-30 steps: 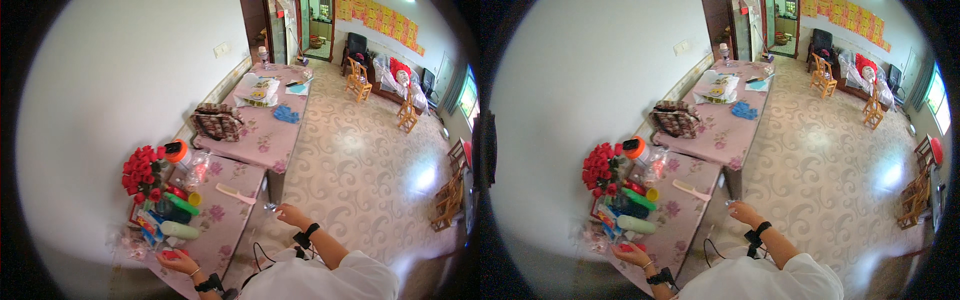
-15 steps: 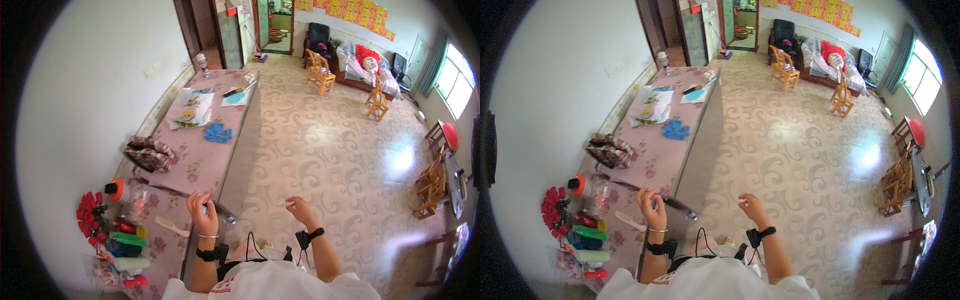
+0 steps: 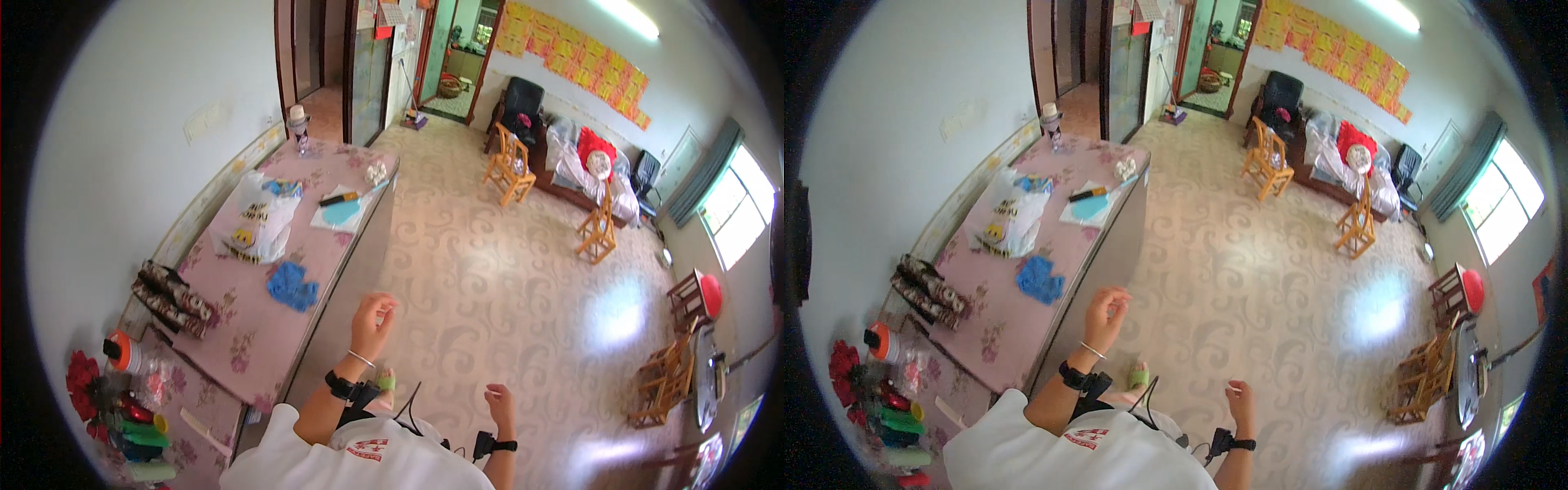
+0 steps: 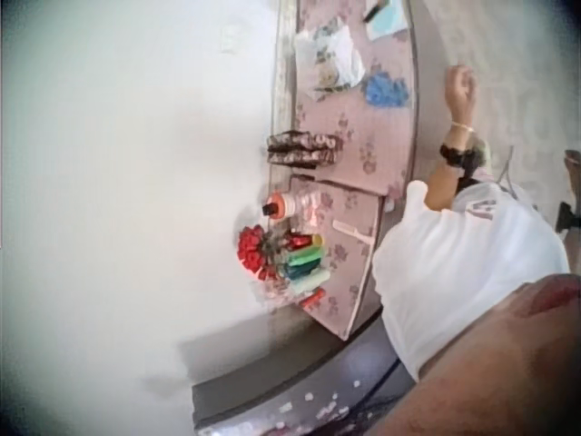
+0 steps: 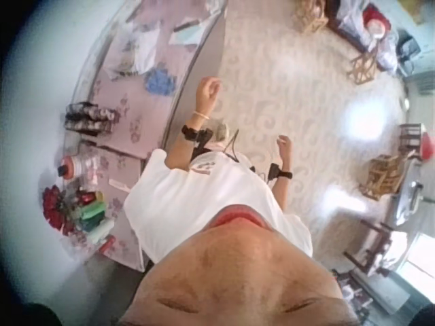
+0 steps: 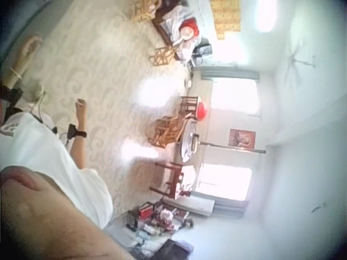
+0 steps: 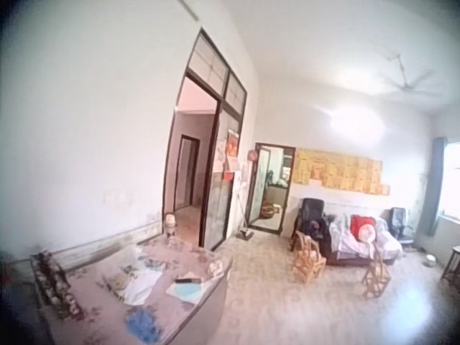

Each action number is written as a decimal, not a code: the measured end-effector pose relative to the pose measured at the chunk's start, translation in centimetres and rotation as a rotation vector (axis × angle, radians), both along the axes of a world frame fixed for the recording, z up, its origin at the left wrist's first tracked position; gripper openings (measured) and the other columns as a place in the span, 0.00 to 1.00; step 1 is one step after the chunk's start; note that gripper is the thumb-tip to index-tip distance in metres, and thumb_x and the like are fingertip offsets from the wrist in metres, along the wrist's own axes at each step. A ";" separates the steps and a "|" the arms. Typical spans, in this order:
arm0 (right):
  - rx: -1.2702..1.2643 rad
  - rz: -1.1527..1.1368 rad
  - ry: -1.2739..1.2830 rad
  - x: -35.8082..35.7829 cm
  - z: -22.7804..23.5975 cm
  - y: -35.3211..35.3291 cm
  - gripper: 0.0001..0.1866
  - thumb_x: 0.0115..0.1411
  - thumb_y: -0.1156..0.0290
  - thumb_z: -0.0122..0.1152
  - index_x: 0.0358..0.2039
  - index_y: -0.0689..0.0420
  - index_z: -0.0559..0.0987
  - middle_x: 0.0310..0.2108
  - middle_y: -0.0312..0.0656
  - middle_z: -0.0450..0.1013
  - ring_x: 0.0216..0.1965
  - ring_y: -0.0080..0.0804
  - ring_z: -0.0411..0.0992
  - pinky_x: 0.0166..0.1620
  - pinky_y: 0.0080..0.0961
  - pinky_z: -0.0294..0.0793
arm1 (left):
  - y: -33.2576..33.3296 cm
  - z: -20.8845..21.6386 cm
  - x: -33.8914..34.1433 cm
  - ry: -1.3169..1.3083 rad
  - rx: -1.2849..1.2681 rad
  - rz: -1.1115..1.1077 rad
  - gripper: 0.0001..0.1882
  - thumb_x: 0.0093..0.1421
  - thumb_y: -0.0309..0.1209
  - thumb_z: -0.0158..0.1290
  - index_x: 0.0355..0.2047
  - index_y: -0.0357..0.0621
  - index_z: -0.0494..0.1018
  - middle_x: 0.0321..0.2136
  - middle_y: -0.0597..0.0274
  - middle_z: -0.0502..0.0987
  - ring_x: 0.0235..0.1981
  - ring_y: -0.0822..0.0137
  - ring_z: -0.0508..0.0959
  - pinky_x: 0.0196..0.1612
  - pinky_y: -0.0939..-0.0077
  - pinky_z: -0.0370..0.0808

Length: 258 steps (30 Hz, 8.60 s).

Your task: The recorder prepares items, handles a bag, and moves through different rooms of a house.

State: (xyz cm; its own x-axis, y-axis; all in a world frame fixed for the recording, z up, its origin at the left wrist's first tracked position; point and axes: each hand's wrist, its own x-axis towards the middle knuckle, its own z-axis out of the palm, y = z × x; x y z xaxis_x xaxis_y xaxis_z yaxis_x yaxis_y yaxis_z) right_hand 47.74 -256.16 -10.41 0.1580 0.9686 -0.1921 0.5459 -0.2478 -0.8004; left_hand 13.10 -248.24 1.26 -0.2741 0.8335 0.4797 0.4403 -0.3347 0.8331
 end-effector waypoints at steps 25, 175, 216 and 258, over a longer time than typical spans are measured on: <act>0.060 0.509 -0.079 -0.2 2.8 64.3 0.12 0.51 0.71 0.58 0.37 0.60 0.75 0.33 0.41 0.75 0.31 0.29 0.74 0.35 0.23 0.72 | 40.9 -0.9 0.7 -0.203 -0.413 0.216 0.08 0.54 0.31 0.51 0.32 0.40 0.73 0.30 0.60 0.76 0.30 0.67 0.76 0.35 0.77 0.72; 0.324 1.549 0.642 -81.4 0.1 89.4 0.52 0.37 0.63 0.72 0.57 0.65 0.48 0.50 0.52 0.57 0.48 0.39 0.62 0.48 0.28 0.65 | 68.7 -0.3 -8.1 -1.079 0.107 1.838 0.11 0.56 0.34 0.52 0.28 0.36 0.73 0.21 0.69 0.73 0.22 0.80 0.69 0.25 0.85 0.66; -0.773 2.710 0.697 -31.4 13.0 62.4 0.29 0.40 0.72 0.71 0.44 0.59 0.69 0.41 0.38 0.70 0.42 0.25 0.69 0.45 0.23 0.69 | 48.6 -1.5 26.8 -1.168 0.443 2.236 0.11 0.56 0.33 0.51 0.28 0.36 0.73 0.21 0.68 0.73 0.22 0.79 0.71 0.23 0.83 0.67; -0.173 2.727 0.357 -31.1 13.8 -16.7 0.18 0.49 0.63 0.63 0.36 0.64 0.78 0.37 0.44 0.74 0.40 0.30 0.71 0.45 0.22 0.68 | -33.1 -0.6 29.0 -0.763 0.153 2.284 0.20 0.59 0.46 0.44 0.27 0.43 0.77 0.23 0.57 0.69 0.23 0.68 0.69 0.25 0.72 0.66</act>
State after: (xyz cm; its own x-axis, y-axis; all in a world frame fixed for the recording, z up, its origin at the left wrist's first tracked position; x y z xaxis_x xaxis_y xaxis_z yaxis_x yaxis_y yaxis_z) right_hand 16.60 -272.90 3.39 -0.5073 -0.8618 0.0056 -0.3488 0.1994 -0.9157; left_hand 42.14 -281.39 0.66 -0.4030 -0.9103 -0.0944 -0.1905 -0.0174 0.9815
